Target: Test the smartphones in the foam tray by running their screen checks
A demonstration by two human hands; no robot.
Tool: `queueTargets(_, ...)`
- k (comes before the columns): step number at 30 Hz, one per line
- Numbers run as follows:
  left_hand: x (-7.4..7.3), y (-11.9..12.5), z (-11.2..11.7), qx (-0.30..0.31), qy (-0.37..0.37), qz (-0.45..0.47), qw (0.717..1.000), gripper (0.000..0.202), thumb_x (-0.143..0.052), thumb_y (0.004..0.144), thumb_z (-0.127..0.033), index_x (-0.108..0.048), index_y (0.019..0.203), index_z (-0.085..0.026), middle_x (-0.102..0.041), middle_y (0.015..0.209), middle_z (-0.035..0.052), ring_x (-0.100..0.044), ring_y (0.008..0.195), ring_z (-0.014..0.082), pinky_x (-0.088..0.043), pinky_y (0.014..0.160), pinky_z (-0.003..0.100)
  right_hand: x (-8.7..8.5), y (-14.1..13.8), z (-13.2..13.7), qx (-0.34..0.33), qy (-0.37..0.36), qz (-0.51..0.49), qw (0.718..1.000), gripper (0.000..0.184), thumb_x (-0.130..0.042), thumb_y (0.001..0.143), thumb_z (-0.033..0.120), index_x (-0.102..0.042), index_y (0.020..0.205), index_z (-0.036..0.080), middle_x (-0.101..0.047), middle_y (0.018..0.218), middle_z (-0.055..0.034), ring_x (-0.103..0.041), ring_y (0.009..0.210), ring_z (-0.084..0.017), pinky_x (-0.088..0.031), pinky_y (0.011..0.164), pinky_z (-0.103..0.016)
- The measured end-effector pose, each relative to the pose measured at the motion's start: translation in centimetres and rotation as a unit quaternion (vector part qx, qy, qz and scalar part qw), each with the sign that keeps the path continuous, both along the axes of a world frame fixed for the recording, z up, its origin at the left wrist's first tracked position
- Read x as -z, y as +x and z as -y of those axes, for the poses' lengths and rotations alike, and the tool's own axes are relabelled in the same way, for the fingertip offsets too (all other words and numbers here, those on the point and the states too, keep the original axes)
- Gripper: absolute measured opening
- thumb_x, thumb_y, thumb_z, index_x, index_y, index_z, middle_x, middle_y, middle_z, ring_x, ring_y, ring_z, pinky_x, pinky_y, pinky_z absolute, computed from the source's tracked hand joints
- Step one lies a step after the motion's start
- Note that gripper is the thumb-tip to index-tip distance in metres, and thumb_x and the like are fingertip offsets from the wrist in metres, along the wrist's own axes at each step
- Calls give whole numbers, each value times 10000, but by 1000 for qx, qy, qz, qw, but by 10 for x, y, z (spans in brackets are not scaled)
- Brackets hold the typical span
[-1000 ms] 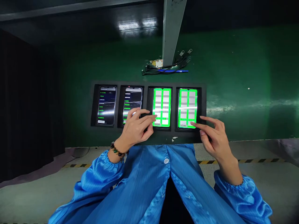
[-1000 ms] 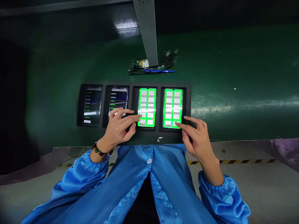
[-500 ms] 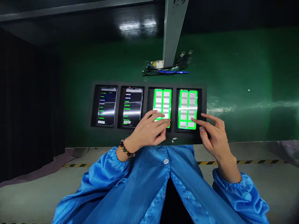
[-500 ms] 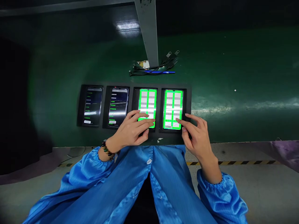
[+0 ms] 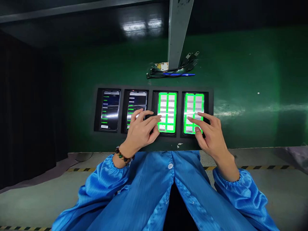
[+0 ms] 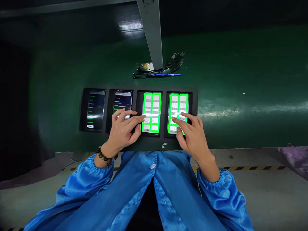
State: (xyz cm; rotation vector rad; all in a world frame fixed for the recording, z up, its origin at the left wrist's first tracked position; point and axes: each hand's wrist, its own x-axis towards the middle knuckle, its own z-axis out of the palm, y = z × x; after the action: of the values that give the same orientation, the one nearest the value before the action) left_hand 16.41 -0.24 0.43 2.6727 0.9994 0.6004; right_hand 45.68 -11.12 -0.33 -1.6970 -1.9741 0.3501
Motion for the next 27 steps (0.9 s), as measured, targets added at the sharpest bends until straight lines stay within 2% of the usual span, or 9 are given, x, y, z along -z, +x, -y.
queueTargets(4, -2, 10, 1, 20, -18, 1, 1000, 308, -624, 938, -139, -751, 1193, -256, -847, 1222, -10, -727, 1206, 310, -423, 1169, 563, -2, -1, -1, -10, -2, -1, 1000, 461, -537, 1053, 141, -661, 1467, 302, -808, 1191, -59, -613, 1423, -341, -474, 1114, -554)
queueTargets(8, -3, 30, 1, 73, -31, 0, 997, 310, -603, 961, -169, -753, 1220, -249, -832, 1280, -4, -720, 1227, 307, -439, 1183, 548, -3, 15, 11, 38, -2, 8, 999, 427, -518, 1056, 154, -696, 1421, 289, -755, 1310, -102, -625, 1415, -347, -480, 1100, -554)
queueTargets(11, -3, 39, 0, 95, -32, 0, 995, 294, -598, 971, -186, -750, 1216, -240, -829, 1286, -7, -712, 1247, 305, -440, 1192, 536, -3, 26, 19, 74, 0, 11, 997, 408, -517, 1057, 168, -715, 1391, 293, -739, 1326, -106, -641, 1394, -348, -487, 1086, -547)
queueTargets(16, -3, 29, -4, 57, -18, -6, 998, 302, -608, 959, -180, -734, 1226, -239, -838, 1251, -7, -708, 1238, 311, -409, 1208, 550, 0, 26, 13, 80, 9, 15, 997, 395, -522, 1061, 175, -711, 1390, 283, -757, 1279, -101, -636, 1397, -352, -488, 1085, -551)
queueTargets(22, -4, 9, -9, -28, -12, -14, 999, 291, -627, 952, -215, -741, 1218, -250, -847, 1206, 10, -707, 1238, 323, -382, 1209, 568, 3, 5, -15, 21, 11, 0, 1000, 442, -507, 1075, 171, -657, 1471, 295, -793, 1216, -81, -617, 1419, -342, -472, 1083, -551)
queueTargets(27, -3, 23, -8, -3, -29, -15, 999, 300, -625, 950, -246, -745, 1226, -250, -843, 1228, 5, -698, 1260, 332, -379, 1228, 584, 0, 3, -20, -5, 2, -7, 1000, 428, -507, 1080, 173, -664, 1460, 293, -800, 1186, -70, -598, 1443, -329, -453, 1114, -540)
